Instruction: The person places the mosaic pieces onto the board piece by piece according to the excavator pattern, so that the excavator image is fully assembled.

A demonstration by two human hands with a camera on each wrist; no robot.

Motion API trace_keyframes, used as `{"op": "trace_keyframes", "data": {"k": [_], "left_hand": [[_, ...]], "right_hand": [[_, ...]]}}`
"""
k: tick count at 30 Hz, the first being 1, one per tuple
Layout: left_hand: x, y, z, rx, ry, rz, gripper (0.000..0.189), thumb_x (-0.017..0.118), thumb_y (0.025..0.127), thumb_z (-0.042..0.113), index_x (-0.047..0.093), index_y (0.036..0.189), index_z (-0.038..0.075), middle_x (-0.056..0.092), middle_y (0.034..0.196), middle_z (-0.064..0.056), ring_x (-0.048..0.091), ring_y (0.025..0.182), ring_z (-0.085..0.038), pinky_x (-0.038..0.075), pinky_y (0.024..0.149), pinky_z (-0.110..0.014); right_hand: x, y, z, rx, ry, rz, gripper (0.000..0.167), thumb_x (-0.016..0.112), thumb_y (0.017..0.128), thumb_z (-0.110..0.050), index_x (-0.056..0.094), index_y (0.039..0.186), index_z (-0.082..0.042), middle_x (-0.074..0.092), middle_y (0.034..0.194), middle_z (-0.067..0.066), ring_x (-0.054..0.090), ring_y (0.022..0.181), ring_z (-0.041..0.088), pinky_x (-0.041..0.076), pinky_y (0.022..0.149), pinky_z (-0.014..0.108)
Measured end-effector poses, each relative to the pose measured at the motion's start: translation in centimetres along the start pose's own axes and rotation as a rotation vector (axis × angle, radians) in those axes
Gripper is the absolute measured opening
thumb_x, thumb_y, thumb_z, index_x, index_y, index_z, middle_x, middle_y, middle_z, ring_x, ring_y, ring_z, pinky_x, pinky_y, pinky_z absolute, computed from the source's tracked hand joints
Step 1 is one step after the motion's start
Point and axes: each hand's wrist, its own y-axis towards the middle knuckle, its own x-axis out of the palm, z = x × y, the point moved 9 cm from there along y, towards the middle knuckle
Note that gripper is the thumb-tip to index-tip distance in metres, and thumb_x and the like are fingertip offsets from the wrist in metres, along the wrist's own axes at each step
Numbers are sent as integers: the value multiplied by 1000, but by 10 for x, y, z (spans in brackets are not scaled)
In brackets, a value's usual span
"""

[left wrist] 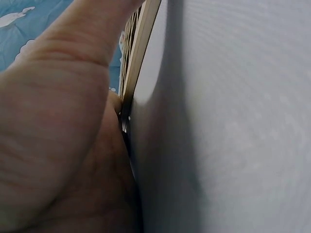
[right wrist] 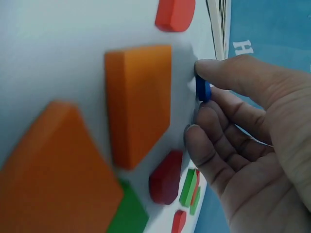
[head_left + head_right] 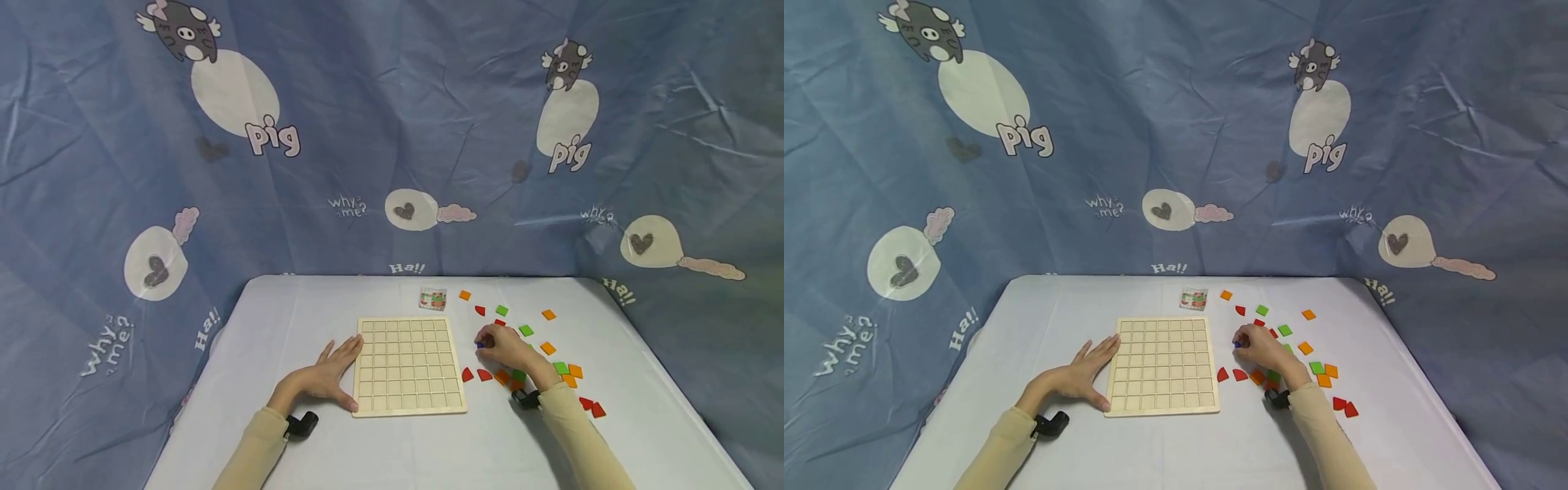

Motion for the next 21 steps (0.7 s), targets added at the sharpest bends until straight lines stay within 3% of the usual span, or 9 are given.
{"op": "trace_keyframes", "data": {"k": [12, 21], "left_hand": [[0, 0, 1, 7, -20, 3, 137, 80, 60, 65, 1, 155, 8, -5, 164, -9, -4, 151, -29, -12, 119, -56], [-2, -3, 3, 3, -33, -2, 136, 81, 61, 64, 1, 156, 9, -5, 164, -8, -5, 151, -28, -12, 119, -56]], "right_hand": [[23, 18, -47, -124, 54, -26, 18, 76, 82, -16, 67, 97, -10, 65, 91, -2, 60, 81, 6, 54, 70, 21], [34, 26, -56, -108, 82, -70, 18, 76, 82, -16, 67, 97, -13, 63, 87, -5, 56, 78, 9, 50, 69, 21]]}}
